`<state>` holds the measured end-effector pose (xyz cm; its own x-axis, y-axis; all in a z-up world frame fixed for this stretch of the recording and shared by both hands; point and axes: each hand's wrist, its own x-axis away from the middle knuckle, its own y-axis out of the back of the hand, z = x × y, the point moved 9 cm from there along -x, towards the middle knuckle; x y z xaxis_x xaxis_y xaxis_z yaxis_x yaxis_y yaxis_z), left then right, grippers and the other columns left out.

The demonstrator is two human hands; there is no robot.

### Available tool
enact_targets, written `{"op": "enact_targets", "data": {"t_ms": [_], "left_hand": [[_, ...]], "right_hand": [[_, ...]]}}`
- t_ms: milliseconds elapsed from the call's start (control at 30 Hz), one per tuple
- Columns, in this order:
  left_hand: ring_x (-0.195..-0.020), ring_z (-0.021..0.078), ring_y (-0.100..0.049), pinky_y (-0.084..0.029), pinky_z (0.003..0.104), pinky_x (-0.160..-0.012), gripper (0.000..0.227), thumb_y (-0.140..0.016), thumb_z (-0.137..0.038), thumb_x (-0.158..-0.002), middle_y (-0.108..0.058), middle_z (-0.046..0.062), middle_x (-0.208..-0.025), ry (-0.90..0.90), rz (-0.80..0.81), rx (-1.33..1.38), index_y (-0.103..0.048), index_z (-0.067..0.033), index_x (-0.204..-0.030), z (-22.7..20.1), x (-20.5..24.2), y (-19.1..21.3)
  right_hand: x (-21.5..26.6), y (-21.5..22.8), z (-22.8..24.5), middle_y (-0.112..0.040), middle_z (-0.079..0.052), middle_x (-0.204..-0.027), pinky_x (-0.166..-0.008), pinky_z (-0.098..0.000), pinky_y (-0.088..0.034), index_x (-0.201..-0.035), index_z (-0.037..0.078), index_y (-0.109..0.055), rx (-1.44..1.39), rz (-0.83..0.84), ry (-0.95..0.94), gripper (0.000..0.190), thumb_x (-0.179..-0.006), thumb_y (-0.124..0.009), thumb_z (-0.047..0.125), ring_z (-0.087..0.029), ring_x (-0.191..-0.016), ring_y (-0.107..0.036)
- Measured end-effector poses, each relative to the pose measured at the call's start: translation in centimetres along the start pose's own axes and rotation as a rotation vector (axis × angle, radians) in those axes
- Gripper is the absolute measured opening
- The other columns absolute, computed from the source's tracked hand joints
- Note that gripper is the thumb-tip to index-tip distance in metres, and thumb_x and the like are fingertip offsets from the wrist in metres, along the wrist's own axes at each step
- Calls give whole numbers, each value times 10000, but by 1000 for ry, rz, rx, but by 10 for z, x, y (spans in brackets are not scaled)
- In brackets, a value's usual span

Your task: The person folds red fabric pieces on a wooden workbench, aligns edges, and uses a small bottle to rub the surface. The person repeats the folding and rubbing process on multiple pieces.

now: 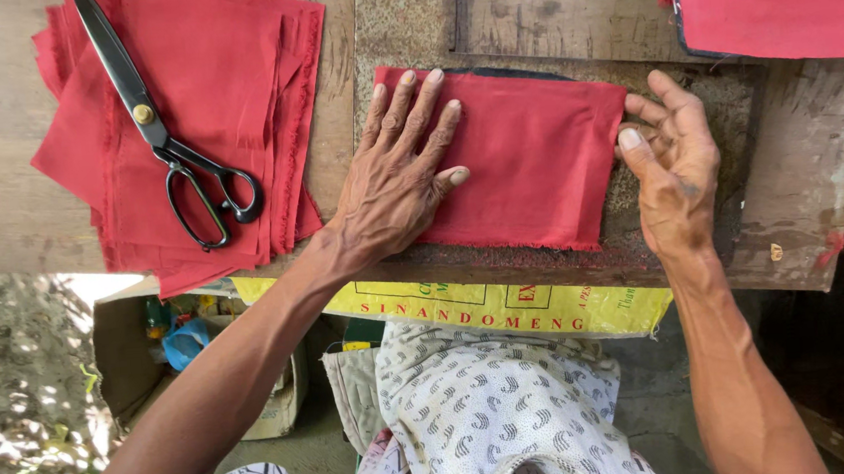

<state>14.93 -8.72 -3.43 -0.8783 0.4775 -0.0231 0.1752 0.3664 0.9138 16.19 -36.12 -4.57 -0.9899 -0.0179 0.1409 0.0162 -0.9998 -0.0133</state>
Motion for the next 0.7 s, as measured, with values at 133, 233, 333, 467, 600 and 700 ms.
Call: {"op": "enact_targets", "data": {"t_ms": [133,233,333,467,600,700], "left_hand": [[-1570,383,-119,-69,530,-1287,729,-469,-502,-1070,-191,203,-1688,7,-18,-30,-364,-7,-1595,-1,0,2],[-1586,391,-114,-68,532,-1300,742,-491,-477,-1083,-185,216,-1706,2,-14,-100,-361,31,-1608,-8,-4,-3],[-1584,411,-104,-61,548,-1300,762,-512,-491,-1080,-179,223,-1706,52,-30,-98,-364,47,-1599,-7,-7,-4],[-1573,415,-102,-52,570,-1284,790,-515,-532,-1059,-176,221,-1695,63,-22,-35,-368,28,-1596,-7,-6,-3],[-1566,434,-88,-43,588,-1274,769,-504,-541,-1068,-160,244,-1689,33,-11,-44,-372,-4,-1603,-9,-5,-6],[-1571,420,-92,-43,583,-1276,743,-490,-531,-1086,-165,233,-1696,-7,-8,-77,-370,-21,-1613,-12,-7,-8]], "right_hand": [[3,6,-6,-620,-175,-1324,-891,-312,-585,-1586,-39,-341,-142,7,-112,624,-1038,-627,46,-183,-1044,-653],[26,9,-6,-631,-177,-1240,-825,-329,-598,-1594,-36,-322,-74,26,-194,644,-1030,-616,69,-192,-1000,-662],[54,7,-1,-638,-182,-1209,-830,-333,-605,-1599,-27,-323,39,30,-247,665,-1011,-617,76,-199,-1016,-667],[84,-7,13,-589,-171,-1292,-944,-331,-574,-1586,-15,-305,163,119,-190,820,-865,-692,-73,-199,-1129,-619],[99,-18,21,-534,-131,-1382,-1013,-316,-557,-1455,-22,-466,172,139,13,699,-822,-700,-203,-175,-1211,-575],[102,-15,22,-539,-112,-1379,-981,-300,-592,-1299,-25,-597,265,82,107,486,-861,-710,-204,-157,-1150,-625]]}}
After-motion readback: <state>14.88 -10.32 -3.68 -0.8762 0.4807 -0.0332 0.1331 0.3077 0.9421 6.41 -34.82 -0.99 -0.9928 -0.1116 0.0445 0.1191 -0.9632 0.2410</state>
